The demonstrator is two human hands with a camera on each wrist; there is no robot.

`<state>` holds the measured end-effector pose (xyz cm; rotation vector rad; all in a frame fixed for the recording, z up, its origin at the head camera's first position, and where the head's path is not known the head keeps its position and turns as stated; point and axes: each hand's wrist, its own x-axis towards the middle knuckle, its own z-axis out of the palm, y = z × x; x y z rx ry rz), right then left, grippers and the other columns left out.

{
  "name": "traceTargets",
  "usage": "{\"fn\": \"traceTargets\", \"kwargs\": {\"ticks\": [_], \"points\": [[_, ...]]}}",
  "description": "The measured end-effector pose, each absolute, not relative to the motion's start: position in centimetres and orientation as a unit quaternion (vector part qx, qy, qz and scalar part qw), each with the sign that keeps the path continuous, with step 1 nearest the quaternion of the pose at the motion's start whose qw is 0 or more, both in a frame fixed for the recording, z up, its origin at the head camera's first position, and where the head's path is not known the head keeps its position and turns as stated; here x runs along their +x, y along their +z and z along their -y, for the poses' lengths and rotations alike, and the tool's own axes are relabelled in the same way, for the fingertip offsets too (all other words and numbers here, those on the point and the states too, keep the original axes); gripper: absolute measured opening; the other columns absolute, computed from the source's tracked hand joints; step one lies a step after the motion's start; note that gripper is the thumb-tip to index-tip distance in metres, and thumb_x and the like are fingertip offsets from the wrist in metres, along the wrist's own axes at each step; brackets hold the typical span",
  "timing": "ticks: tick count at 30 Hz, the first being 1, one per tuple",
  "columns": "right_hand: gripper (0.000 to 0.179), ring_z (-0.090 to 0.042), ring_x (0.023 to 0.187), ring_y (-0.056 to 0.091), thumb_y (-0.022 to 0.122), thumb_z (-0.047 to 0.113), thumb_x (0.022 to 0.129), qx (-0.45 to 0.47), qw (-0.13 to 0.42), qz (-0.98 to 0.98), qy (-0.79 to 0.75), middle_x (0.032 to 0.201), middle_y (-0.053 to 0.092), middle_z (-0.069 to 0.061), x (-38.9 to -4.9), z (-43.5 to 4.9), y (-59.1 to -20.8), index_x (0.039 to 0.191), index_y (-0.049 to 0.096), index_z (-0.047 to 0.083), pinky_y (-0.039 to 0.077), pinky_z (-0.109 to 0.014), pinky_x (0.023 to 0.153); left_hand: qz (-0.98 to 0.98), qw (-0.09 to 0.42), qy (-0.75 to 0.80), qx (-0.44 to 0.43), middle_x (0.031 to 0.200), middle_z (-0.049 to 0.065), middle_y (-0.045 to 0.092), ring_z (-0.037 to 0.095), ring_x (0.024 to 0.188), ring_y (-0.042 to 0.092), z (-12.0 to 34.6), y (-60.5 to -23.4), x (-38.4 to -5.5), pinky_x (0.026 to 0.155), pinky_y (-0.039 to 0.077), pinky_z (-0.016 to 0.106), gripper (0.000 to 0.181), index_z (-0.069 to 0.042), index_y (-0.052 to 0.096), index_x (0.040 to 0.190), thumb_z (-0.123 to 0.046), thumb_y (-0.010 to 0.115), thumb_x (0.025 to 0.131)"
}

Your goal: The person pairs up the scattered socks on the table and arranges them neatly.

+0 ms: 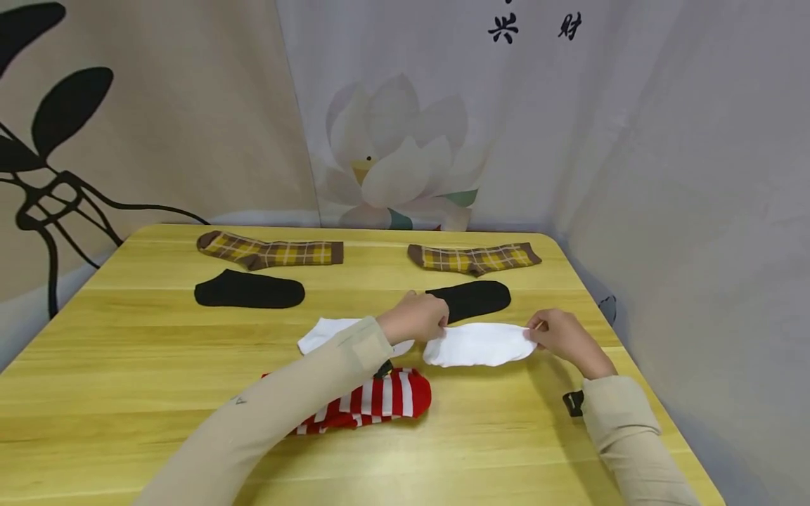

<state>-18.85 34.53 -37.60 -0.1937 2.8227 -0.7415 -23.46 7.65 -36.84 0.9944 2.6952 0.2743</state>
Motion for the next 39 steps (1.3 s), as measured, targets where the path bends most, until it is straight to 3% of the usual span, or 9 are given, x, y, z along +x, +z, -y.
{"fn": "traceTargets", "kwargs": {"ticks": [10,17,24,31,39], "points": [[0.021,-0.024,0.073,0.067,0.063,0.015,0.093,-0.066,0.096,-0.955,-0.273,0.081,0.069,-0.008,-18.8,-32.8,-36.2,0.103,0.062,-0.004,0.056,-0.038,0.067,-0.927,0.102,0.112,0.344,0.048,-0.004,0.018,0.011,0.055,0.012,-5.4,-35.6,-23.2,0.075,0.024,0.036,0.049,-0.018,0.031,0.049,-0.011,0.057,0.09],[0.02,-0.02,0.068,0.063,0.062,0.017,0.094,-0.094,0.088,-0.954,-0.269,0.077,0.068,-0.006,-18.9,-31.4,-35.4,0.103,0.063,-0.001,0.048,-0.031,0.058,-0.929,0.098,0.128,0.334,0.049,-0.006,0.029,0.01,0.056,0.024,-3.3,-35.0,-23.1,0.081,0.028,0.039,0.043,-0.019,0.04,0.055,-0.018,0.062,0.092],[0.018,-0.02,0.068,0.061,0.063,0.018,0.094,-0.111,0.078,-0.954,-0.267,0.078,0.068,-0.007,-19.3,-29.7,-34.8,0.1,0.065,0.002,0.046,-0.03,0.056,-0.923,0.101,0.162,0.334,0.052,-0.005,0.027,0.011,0.056,0.025,-0.6,-34.4,-23.1,0.082,0.026,0.042,0.045,-0.019,0.038,0.056,-0.019,0.063,0.092],[0.013,-0.013,0.066,0.059,0.063,0.016,0.093,-0.132,0.072,-0.95,-0.275,0.078,0.067,-0.008,-19.6,-28.0,-34.5,0.095,0.066,0.004,0.048,-0.029,0.06,-0.925,0.109,0.175,0.32,0.067,-0.004,0.055,0.013,0.064,0.044,1.9,-33.9,-23.3,0.088,0.03,0.047,0.021,-0.017,0.062,0.071,-0.02,0.065,0.092],[0.01,-0.014,0.064,0.056,0.063,0.014,0.093,-0.153,0.07,-0.944,-0.282,0.076,0.065,-0.004,-20.5,-25.7,-35.1,0.093,0.066,0.004,0.046,-0.029,0.058,-0.928,0.115,0.188,0.3,0.08,-0.005,0.065,0.014,0.075,0.056,4.9,-34.0,-23.7,0.092,0.034,0.048,0.01,-0.018,0.069,0.083,-0.022,0.066,0.091]]}}
